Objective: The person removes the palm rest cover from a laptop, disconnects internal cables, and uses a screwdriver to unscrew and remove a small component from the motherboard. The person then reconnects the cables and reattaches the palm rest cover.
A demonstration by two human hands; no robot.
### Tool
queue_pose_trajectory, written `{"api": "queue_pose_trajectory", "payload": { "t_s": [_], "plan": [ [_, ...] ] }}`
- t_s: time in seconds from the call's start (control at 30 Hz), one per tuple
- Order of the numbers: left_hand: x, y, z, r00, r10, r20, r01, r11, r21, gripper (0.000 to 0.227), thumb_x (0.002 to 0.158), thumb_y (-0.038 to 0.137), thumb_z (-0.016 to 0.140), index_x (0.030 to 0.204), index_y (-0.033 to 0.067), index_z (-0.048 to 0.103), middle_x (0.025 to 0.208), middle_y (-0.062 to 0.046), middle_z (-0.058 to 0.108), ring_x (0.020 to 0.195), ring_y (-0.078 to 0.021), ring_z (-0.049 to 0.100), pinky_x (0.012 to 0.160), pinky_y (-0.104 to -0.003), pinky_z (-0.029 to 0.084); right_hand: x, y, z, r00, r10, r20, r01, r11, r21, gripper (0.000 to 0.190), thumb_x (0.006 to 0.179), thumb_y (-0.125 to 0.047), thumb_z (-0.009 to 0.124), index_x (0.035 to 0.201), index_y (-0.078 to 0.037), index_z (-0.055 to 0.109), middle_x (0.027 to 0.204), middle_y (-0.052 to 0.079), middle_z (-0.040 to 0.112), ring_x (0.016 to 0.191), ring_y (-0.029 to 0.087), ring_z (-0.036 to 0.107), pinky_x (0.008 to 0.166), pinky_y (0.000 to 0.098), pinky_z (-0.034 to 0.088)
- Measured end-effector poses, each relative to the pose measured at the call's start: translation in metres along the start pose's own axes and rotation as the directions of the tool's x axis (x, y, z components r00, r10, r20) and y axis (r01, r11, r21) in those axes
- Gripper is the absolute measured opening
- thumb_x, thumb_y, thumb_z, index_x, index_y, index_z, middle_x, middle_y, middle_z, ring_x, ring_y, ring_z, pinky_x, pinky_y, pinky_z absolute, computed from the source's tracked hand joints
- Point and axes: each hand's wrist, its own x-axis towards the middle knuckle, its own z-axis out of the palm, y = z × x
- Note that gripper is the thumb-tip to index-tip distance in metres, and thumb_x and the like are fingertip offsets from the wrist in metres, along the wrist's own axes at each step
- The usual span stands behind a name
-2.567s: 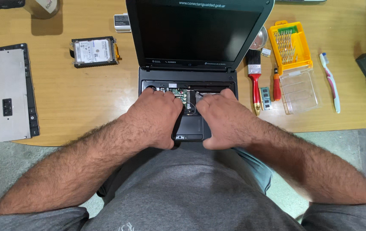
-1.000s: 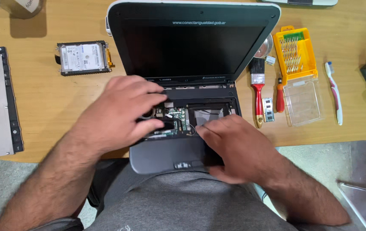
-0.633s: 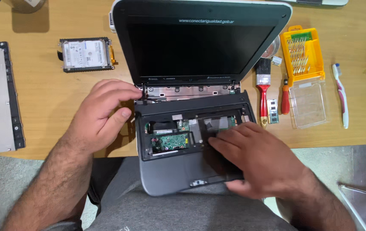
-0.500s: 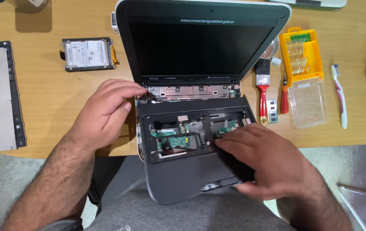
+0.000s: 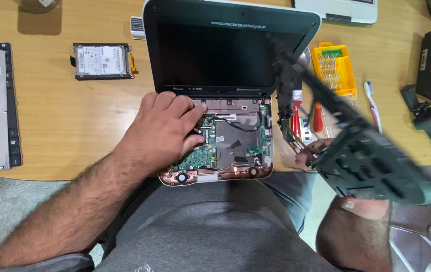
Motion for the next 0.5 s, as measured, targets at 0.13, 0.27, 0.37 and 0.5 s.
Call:
{"api": "queue_pose_trajectory", "payload": {
  "t_s": [0.13,0.27,0.37,0.5],
  "plan": [
    [0.003,0.004,0.015,0.987,0.025,-0.161,0.017,0.967,0.253,0.079,0.081,0.075,0.066,0.138,0.0198,0.061,0.115,-0.004,0.057,0.101,-0.0278,0.050,0.086,-0.044,0.042,0.026,0.021,-0.008,0.856,-0.363,0.368,0.442,0.144,-0.886,0.071,0.098,-0.052,0.060,0.140,0.003,0.042,0.133,0.027,0.048,0.121,0.042,0.058,0.106,0.0558,0.054],
    [0.013,0.007,0.017,0.996,-0.079,0.036,0.067,0.966,0.249,0.084,0.087,0.079,0.054,0.146,0.0198,0.053,0.124,-0.005,0.057,0.108,-0.0299,0.050,0.090,-0.047,0.042,0.027,0.017,-0.032,0.718,-0.249,0.650,0.619,-0.198,-0.760,0.073,0.092,-0.038,0.070,0.152,-0.002,0.050,0.132,0.029,0.060,0.115,0.043,0.060,0.097,0.0510,0.055],
    [0.010,0.009,0.017,0.998,-0.020,-0.055,0.036,0.955,0.295,0.079,0.087,0.073,0.060,0.143,0.0171,0.060,0.122,-0.003,0.062,0.108,-0.0279,0.055,0.091,-0.043,0.046,0.035,0.022,-0.025,0.735,-0.259,0.627,0.603,-0.173,-0.779,0.067,0.096,-0.044,0.067,0.149,-0.005,0.054,0.125,0.026,0.061,0.107,0.038,0.060,0.092,0.0441,0.051],
    [0.007,0.008,0.020,0.970,0.058,-0.237,0.011,0.961,0.277,0.068,0.083,0.067,0.071,0.128,0.0160,0.069,0.111,-0.003,0.064,0.099,-0.0261,0.057,0.083,-0.041,0.048,0.043,0.021,-0.022,0.723,-0.244,0.647,0.594,-0.258,-0.762,0.066,0.098,-0.050,0.062,0.148,-0.007,0.055,0.121,0.023,0.062,0.101,0.034,0.063,0.088,0.0434,0.048]
  ]
}}
